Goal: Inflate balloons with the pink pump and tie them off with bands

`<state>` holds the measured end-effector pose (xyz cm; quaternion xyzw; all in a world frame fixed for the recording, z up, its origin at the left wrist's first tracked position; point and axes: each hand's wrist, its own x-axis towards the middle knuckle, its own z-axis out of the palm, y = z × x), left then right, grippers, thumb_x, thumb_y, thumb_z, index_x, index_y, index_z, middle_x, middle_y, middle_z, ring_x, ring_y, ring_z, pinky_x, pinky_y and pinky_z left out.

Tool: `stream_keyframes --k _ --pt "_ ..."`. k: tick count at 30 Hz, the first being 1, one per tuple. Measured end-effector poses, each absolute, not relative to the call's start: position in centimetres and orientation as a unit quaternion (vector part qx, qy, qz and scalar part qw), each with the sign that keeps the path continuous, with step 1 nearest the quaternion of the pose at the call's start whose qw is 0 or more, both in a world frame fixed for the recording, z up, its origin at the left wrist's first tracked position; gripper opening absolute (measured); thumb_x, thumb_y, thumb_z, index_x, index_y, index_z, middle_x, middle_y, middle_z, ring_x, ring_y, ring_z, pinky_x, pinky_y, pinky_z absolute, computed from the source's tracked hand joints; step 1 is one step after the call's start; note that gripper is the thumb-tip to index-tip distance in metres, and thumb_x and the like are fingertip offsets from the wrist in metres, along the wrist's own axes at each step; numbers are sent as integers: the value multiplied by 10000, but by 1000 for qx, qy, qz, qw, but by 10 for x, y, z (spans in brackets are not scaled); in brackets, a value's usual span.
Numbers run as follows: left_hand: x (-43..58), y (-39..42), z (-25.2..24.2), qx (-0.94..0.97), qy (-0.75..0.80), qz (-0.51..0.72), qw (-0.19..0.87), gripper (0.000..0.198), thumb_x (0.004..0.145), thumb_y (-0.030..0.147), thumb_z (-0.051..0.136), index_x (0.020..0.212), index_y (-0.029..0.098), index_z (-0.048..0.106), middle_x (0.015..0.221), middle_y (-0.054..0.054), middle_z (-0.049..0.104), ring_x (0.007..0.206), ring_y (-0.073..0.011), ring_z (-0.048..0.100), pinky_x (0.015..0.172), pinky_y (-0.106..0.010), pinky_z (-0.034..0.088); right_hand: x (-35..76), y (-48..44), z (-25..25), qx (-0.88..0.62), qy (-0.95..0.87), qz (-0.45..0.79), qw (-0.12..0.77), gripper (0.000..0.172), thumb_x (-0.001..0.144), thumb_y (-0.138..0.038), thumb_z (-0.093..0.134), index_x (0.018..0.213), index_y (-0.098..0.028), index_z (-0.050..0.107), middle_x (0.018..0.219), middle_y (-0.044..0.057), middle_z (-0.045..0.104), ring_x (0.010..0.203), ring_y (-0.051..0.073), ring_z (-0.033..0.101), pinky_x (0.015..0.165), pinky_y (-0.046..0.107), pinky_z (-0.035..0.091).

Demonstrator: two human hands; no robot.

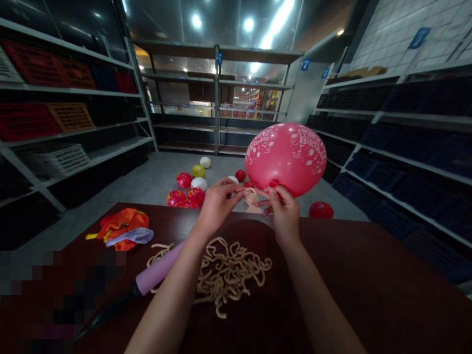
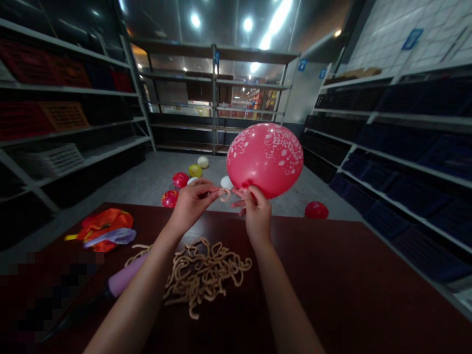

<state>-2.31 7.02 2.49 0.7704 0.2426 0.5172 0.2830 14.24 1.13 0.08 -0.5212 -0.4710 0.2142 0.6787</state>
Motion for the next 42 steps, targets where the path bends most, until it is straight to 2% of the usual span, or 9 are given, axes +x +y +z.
stream_keyframes --k 3,9,12,16,23,29,32,38,42 --pt "-35 68 37 764 230 549 249 182 890 311 671 787 178 739 1026 -98 657 1020 -217 587 891 -331 476 129 20 5 -517 -487 235 664 405 871 -614 564 991 -229 606 982 105 775 606 189 709 405 243 438" --pt "-40 80 30 552 233 522 607 252 899 416 633 878 168 596 728 5 554 615 -106 525 599 -227 439 115 24 -6 -534 -548 270 584 332 900 -546 563 1008 -242 644 967 86 782 634 208 730 424 257 463" --pt "-42 86 26 540 277 529 594 225 892 377 641 861 159 595 672 29 481 546 -80 425 530 -201 367 115 19 -7 -560 -594 238 526 274 924 -490 542 969 -252 669 966 65 786 656 201 742 446 249 470" --pt "-43 81 30 615 266 515 535 199 924 336 598 880 143 614 808 -22 577 687 -101 508 598 -202 413 117 11 -2 -581 -622 211 481 247 951 -425 505 948 -252 680 949 46 789 657 185 744 486 244 479" --pt "-44 63 41 538 167 454 690 210 893 331 663 826 166 551 700 24 474 568 -71 437 538 -187 403 121 3 8 -608 -655 125 432 221 950 -349 495 941 -273 702 864 20 786 649 192 738 597 287 500" --pt "-43 56 46 709 214 508 440 174 932 313 623 1031 209 720 778 -20 635 629 -117 545 605 -242 477 118 0 9 -581 -666 165 438 222 949 -378 506 954 -271 701 883 24 791 621 178 727 657 313 532" --pt "-40 48 49 720 171 529 415 366 923 267 647 1287 244 623 677 17 629 615 -132 585 653 -263 510 111 -3 13 -533 -669 262 446 230 937 -397 521 994 -245 684 868 39 791 609 174 723 571 283 514" --pt "-48 44 53 708 154 569 388 43 853 218 737 862 187 709 848 -33 733 767 -136 680 724 -250 540 98 -14 22 -435 -647 414 469 296 917 -498 559 908 -217 651 803 52 774 551 157 699 452 237 449" --pt "-56 42 59 788 134 484 355 130 916 272 674 965 201 773 967 -72 761 906 -179 702 845 -325 551 107 -18 28 -408 -608 480 483 356 884 -548 609 1000 -217 664 753 48 760 511 154 686 390 217 405"
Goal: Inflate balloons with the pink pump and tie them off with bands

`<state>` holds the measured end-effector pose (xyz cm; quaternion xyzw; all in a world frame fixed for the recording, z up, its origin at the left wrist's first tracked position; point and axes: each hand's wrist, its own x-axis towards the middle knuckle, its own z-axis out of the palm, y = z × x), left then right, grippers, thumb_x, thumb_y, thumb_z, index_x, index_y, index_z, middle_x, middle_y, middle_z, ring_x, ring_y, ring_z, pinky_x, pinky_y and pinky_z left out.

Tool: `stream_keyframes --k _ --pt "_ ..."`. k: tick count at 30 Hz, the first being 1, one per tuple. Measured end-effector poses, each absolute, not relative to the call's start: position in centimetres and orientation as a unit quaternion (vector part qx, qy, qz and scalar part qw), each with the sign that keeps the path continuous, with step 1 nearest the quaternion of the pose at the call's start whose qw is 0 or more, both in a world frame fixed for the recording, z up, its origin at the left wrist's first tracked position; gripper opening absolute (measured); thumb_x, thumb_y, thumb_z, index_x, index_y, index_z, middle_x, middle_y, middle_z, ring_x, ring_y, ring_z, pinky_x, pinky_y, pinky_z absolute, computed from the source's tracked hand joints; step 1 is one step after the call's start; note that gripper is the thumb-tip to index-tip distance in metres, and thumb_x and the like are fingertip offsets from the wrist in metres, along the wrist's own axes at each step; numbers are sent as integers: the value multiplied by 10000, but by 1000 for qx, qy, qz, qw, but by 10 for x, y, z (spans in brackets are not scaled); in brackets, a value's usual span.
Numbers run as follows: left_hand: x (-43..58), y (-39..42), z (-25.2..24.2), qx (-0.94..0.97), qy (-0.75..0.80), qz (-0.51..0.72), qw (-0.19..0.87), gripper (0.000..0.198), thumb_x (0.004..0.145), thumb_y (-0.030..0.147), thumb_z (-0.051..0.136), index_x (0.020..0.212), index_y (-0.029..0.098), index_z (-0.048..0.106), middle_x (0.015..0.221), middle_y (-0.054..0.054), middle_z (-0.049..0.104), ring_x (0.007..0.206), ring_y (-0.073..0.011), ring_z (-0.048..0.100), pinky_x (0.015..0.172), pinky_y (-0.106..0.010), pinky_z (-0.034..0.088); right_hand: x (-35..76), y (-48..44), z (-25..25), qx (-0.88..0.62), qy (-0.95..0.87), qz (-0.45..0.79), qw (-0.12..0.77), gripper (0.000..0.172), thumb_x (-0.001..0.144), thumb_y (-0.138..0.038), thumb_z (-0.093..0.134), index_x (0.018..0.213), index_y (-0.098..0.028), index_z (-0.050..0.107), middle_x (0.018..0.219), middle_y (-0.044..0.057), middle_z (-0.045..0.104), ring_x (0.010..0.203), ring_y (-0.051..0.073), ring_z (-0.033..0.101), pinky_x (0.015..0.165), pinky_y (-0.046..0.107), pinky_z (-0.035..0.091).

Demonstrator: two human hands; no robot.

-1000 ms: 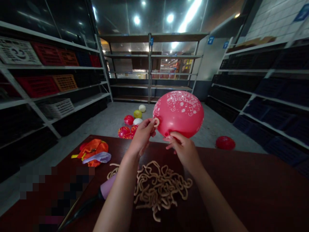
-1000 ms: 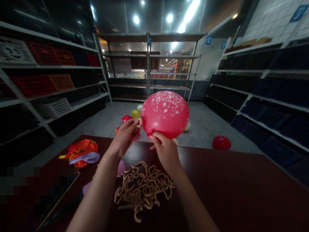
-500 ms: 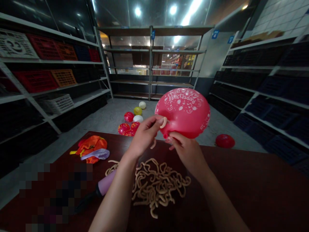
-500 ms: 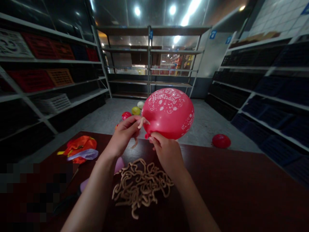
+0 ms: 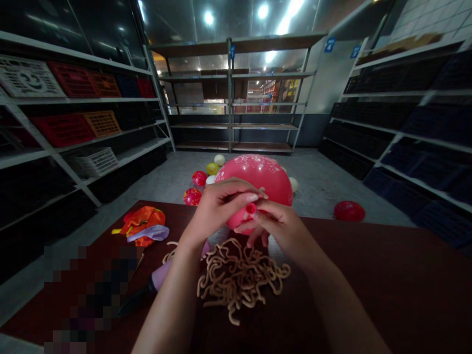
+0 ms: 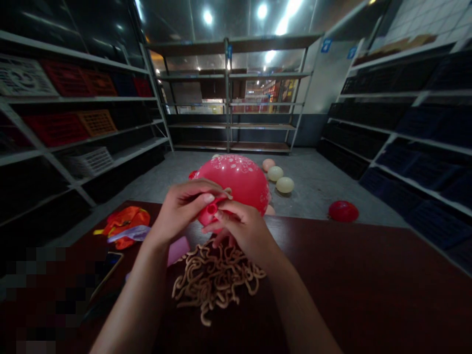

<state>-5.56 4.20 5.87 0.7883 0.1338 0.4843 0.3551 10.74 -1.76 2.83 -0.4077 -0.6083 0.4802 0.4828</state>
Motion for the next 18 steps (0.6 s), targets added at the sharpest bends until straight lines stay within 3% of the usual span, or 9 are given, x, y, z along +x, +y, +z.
stream_keyframes --k 5,9,14,18 --pt "-57 37 64 850 112 432 280 424 814 274 792 1231 296 718 1177 -76 729 1104 -230 657 988 -411 507 122 -21 35 -394 -596 489 500 354 898 -513 611 1092 -222 673 745 39 759 457 136 660 359 207 387" --pt "-47 34 61 847 98 462 244 347 885 209 712 1221 299 721 1184 -56 729 1112 -203 656 980 -380 507 124 -20 35 -400 -597 461 520 349 902 -506 608 1087 -217 674 693 28 745 436 136 646 357 205 383" --pt "-18 27 45 775 129 587 197 178 936 201 642 1034 261 778 1046 -43 771 983 -197 692 907 -385 529 133 -15 33 -393 -580 462 545 428 870 -587 618 1034 -198 685 628 26 717 431 154 639 390 231 434" --pt "-1 30 29 729 168 634 196 150 938 197 634 978 237 774 986 -43 770 944 -198 686 903 -388 522 143 -12 30 -382 -551 525 524 602 864 -628 604 1313 -229 572 624 3 702 437 164 634 402 241 447"
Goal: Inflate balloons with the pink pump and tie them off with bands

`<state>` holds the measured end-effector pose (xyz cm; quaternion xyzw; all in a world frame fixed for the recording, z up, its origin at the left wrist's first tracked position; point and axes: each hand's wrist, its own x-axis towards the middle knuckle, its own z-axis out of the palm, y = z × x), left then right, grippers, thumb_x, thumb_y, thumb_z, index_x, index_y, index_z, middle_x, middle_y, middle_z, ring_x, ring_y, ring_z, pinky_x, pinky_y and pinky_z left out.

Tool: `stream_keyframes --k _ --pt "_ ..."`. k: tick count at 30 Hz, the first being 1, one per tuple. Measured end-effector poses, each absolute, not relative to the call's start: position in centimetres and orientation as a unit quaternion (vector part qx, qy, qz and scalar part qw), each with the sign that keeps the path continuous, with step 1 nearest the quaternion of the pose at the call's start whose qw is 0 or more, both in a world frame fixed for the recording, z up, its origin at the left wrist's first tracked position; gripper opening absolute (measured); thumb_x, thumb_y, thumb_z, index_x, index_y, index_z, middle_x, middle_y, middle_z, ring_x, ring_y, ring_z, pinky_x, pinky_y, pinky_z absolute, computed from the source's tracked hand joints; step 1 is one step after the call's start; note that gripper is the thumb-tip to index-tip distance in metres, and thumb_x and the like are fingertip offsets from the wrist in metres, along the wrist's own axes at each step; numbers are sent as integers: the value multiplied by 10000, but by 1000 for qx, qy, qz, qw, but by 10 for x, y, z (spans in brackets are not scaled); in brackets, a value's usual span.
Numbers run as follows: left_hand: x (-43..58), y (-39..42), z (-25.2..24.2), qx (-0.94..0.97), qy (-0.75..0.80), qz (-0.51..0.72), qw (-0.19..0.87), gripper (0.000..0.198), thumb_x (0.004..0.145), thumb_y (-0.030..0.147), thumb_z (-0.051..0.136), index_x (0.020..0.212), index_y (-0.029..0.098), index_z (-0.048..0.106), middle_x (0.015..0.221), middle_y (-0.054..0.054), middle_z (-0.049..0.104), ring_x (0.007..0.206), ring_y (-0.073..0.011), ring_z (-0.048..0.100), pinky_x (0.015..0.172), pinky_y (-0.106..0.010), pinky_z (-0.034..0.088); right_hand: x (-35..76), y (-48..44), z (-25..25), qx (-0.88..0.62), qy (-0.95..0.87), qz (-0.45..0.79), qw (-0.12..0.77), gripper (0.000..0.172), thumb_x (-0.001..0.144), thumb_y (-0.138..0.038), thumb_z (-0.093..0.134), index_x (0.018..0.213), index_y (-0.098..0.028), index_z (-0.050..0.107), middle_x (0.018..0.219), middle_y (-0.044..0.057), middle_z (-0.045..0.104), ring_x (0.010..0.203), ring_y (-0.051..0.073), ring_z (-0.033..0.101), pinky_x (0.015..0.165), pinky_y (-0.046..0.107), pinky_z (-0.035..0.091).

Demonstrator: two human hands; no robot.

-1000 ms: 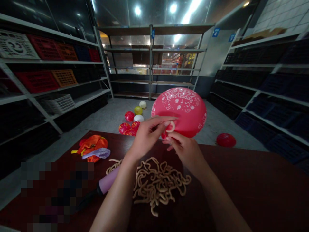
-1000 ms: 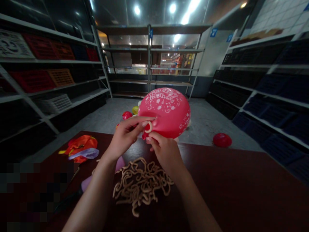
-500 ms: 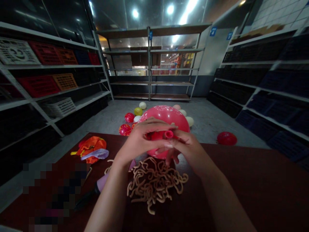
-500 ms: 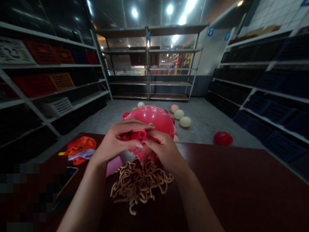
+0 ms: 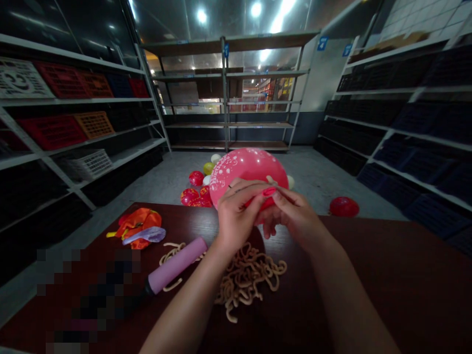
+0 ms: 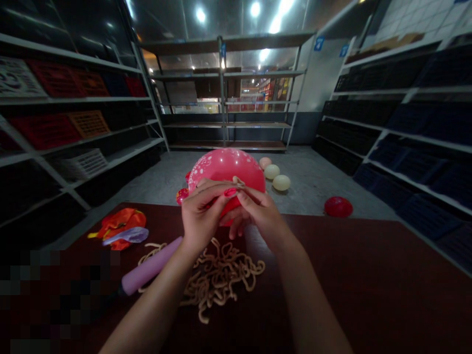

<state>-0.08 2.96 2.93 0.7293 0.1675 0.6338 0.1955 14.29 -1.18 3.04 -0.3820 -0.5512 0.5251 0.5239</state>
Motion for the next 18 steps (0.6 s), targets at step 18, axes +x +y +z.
stream_keyframes --k 18 --pt "-26 54 39 800 68 551 227 123 910 146 662 949 170 777 957 -80 769 909 -179 685 868 -332 519 133 -6 31 -264 -461 547 647 280 841 -505 709 825 -240 617 452 -126 335 346 29 160 376 203 150"
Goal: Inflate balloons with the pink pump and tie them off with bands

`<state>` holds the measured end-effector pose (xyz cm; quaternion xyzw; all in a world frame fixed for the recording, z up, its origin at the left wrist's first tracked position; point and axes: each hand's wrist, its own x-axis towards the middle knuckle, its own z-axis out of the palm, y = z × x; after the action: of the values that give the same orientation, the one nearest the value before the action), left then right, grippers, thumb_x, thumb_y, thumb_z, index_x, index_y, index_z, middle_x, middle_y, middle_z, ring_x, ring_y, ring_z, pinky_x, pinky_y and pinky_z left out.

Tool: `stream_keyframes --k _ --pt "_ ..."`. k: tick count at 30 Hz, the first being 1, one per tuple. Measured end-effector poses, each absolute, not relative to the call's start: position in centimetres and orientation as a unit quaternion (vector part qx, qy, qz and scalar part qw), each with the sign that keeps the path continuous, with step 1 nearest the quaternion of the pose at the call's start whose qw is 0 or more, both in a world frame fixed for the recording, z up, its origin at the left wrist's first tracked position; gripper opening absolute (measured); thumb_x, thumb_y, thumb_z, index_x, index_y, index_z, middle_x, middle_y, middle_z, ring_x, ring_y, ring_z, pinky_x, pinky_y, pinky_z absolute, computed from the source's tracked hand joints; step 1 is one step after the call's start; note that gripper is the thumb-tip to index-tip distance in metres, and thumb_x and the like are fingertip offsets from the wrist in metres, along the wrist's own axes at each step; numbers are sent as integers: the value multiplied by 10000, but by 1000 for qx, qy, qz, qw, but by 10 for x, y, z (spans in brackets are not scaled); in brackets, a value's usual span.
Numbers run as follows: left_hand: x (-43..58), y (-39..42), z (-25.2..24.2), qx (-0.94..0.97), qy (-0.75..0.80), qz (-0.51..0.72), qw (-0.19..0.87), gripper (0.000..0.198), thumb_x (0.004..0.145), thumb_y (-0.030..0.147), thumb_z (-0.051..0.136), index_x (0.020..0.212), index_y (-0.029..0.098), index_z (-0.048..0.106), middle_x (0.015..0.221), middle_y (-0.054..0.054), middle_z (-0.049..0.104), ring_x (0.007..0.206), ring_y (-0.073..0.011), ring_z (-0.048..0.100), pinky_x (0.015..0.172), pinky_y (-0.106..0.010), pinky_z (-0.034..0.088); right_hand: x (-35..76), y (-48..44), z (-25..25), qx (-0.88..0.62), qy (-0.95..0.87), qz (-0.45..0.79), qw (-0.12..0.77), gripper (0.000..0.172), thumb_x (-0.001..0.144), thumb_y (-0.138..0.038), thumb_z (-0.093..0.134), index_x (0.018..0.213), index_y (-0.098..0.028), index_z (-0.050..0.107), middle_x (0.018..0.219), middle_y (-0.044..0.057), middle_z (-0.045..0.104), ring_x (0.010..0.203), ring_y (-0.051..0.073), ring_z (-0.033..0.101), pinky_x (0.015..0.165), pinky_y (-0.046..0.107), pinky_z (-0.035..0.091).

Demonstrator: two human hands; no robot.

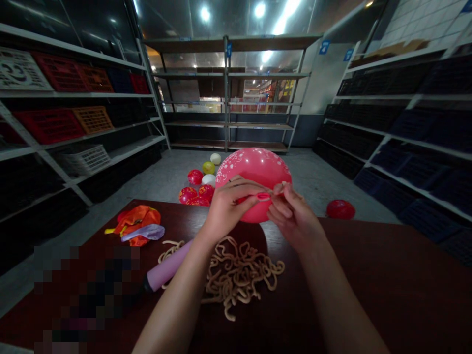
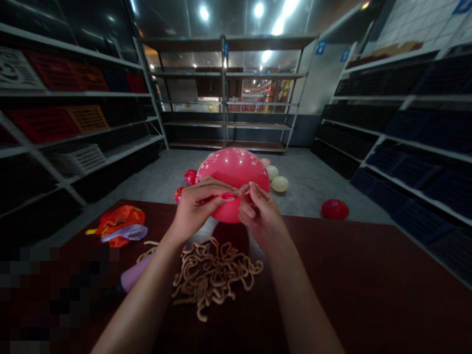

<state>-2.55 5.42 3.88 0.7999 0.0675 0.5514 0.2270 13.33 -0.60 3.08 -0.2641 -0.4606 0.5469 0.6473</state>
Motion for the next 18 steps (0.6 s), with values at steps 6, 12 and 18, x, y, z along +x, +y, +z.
stream_keyframes --k 6,12,18 --pt "-18 52 39 627 191 606 451 70 816 232 769 852 181 801 906 -63 777 852 -172 701 840 -309 543 121 -8 28 -331 -539 454 627 354 885 -522 612 726 -228 494 658 -41 565 454 74 451 420 228 316" --pt "-4 49 34 441 209 600 634 130 732 264 825 800 154 807 821 -55 758 705 -109 648 691 -214 510 107 -7 15 -525 -695 87 483 133 901 -356 577 892 -223 569 818 28 661 699 149 611 637 275 453" --pt "6 43 34 356 192 579 708 184 702 239 833 845 126 813 726 -40 715 569 -68 558 542 -178 437 101 0 1 -580 -690 -27 432 118 920 -318 492 988 -224 513 897 90 700 788 233 679 628 308 448"
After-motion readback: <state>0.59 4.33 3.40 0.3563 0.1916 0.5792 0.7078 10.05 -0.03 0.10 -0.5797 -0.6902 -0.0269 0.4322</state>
